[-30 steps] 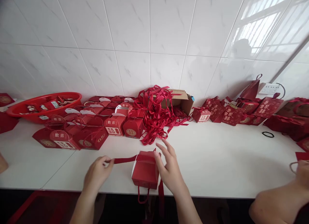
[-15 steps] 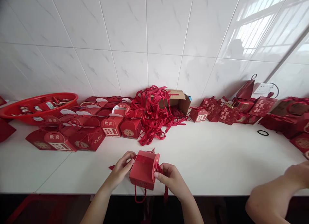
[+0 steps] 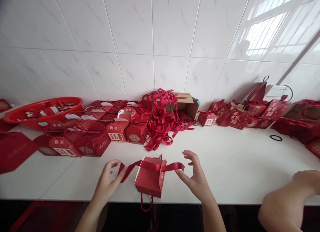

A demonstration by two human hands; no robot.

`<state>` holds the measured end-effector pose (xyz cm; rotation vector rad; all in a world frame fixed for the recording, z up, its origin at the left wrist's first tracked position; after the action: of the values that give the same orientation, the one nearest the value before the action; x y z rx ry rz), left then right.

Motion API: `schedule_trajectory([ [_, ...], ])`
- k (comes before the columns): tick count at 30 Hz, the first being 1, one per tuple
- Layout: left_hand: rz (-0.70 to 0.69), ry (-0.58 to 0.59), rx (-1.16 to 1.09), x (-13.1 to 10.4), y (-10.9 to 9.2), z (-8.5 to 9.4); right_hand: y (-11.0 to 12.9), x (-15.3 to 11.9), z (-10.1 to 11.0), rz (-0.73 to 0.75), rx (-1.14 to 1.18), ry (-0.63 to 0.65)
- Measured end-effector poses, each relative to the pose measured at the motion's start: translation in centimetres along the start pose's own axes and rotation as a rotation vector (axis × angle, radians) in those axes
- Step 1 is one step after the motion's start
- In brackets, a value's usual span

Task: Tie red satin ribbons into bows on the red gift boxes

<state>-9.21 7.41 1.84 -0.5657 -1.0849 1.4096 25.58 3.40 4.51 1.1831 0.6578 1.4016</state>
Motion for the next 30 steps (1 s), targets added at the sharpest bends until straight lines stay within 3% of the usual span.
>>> schedule_trajectory([
  [1, 0.001, -0.011, 0.032, -0.6, -0.1, 0.7, 0.4, -0.6, 0.2, 0.014, -0.001, -0.009],
  [2, 0.011, 0.049, 0.043, -1.2, -0.1, 0.6, 0.8, -1.2, -0.2, 0.009, 0.007, 0.034],
  [5, 0.072, 0.405, -0.010, -4.1, -0.6, -1.9, 0.7, -3.4, -3.7, -0.102, 0.001, 0.337],
  [8, 0.097, 0.568, -0.037, -5.9, -1.1, -4.0, -0.1, -5.4, -6.6, -0.195, -0.033, 0.535],
  [12, 0.113, 0.535, -0.144, -4.9, -0.9, -6.1, -1.8, -5.9, -8.7, -0.218, 0.017, 0.531],
  [15, 0.156, 0.430, -0.314, -3.3, -0.6, -6.9, -3.2, -5.3, -8.7, -0.253, 0.140, 0.325],
  [17, 0.180, 0.319, -0.381, -2.6, -0.5, -6.5, -3.6, -5.1, -7.9, -0.271, 0.244, 0.132],
  [19, 0.196, 0.209, -0.395, -2.5, -0.5, -5.6, -3.3, -5.2, -7.4, -0.260, 0.326, 0.018],
  [22, 0.188, 0.187, -0.411, -3.4, -0.9, -5.0, -2.5, -5.5, -7.6, -0.231, 0.374, 0.036],
  [26, 0.170, 0.230, -0.480, -4.7, -1.3, -5.2, -3.2, -6.3, -7.9, -0.285, 0.319, 0.070],
  [30, 0.249, 0.260, -0.546, -5.4, -0.2, -6.4, -4.0, -7.1, -10.2, -0.333, 0.287, 0.270],
])
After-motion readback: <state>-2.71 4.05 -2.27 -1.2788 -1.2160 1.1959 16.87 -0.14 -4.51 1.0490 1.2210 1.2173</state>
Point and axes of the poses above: each hand's wrist, its own x-axis towards the middle knuckle, its own z-axis out of the back of the hand, y = z × x, the point moved 10 cm from there along x, towards the middle knuckle, and after that the axes turned 1 degree about -x, right-handed, at the moved point
